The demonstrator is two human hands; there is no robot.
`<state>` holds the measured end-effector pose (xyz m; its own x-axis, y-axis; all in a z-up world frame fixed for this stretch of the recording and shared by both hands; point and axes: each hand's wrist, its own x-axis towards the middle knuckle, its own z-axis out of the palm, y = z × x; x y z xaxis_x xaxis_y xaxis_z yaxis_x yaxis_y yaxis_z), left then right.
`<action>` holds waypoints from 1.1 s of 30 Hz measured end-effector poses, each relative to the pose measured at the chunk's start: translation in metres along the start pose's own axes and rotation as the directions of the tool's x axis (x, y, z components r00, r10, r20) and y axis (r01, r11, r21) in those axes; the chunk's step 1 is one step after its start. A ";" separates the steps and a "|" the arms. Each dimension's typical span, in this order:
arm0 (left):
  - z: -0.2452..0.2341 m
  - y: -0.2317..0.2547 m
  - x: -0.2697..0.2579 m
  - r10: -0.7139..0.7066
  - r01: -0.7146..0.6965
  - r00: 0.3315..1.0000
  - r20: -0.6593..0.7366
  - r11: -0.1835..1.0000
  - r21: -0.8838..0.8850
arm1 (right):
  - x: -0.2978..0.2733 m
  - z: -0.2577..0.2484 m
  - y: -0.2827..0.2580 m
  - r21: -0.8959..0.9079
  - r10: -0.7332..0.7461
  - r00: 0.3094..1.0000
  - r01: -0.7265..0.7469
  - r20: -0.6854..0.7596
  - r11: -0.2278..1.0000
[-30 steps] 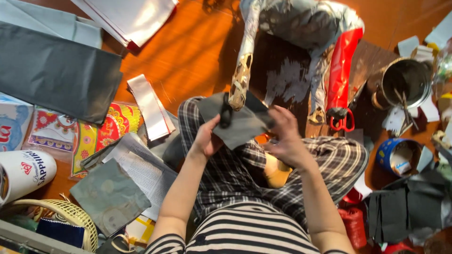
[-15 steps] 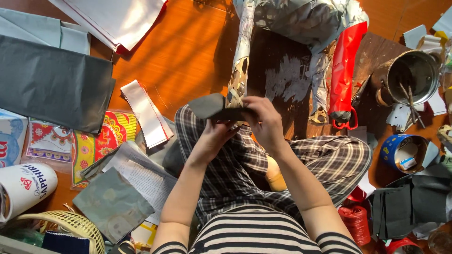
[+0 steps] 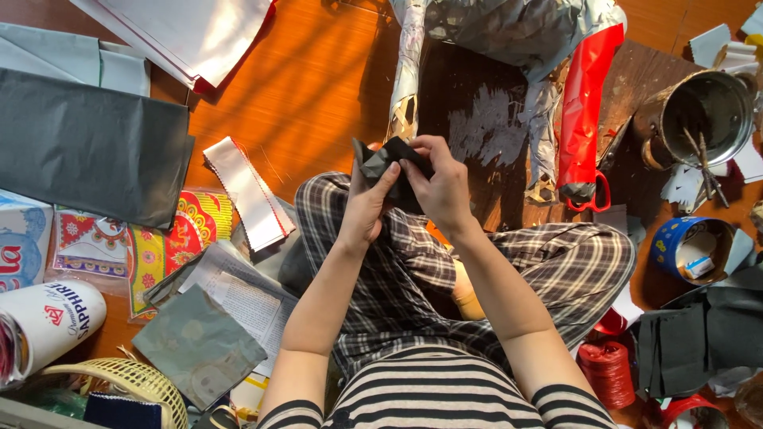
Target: Crafting a papier-mâché giraffe sculpture by applying red tape and black material.
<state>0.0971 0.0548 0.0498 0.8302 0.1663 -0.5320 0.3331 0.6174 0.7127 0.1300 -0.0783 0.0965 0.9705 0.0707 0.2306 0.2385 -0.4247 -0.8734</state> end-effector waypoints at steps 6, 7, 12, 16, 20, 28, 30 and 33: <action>0.005 0.004 0.000 -0.013 0.015 0.998 0.054 0.999 -0.036 | 0.000 -0.012 0.012 0.027 0.072 0.993 -0.075 0.098 0.997; 0.003 -0.002 0.007 -0.016 0.018 0.998 0.054 0.999 -0.034 | 0.001 -0.013 0.013 0.027 0.075 0.992 -0.078 0.096 0.997; 0.006 -0.004 0.015 -0.075 0.083 0.993 0.091 0.993 -0.089 | 0.004 -0.015 0.013 0.081 0.117 0.981 -0.131 0.157 0.988; -0.006 0.003 0.024 -0.120 0.136 0.975 0.187 0.988 -0.075 | 0.007 -0.020 0.012 0.130 0.147 0.967 -0.176 0.206 0.976; -0.015 -0.014 0.047 -0.135 0.134 0.970 0.201 0.991 0.018 | 0.009 -0.020 0.011 0.106 0.231 0.940 -0.264 0.253 0.959; -0.011 -0.019 0.062 -0.164 0.142 0.956 0.243 0.984 0.107 | 0.023 -0.021 0.009 0.010 0.276 0.924 -0.289 0.264 0.957; -0.013 -0.022 0.066 -0.170 0.151 0.955 0.243 0.984 0.094 | 0.026 -0.020 0.025 0.104 0.183 0.956 -0.210 0.228 0.972; -0.011 -0.018 0.062 -0.202 0.192 0.948 0.246 0.979 0.066 | 0.026 -0.046 0.026 0.319 0.276 0.950 -0.309 0.145 0.896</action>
<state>0.1381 0.0625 -0.0009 0.8296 -0.1561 -0.5361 0.5147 0.5860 0.6259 0.1592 -0.1285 0.0997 0.9931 0.0809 -0.0844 -0.0748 -0.1144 -0.9906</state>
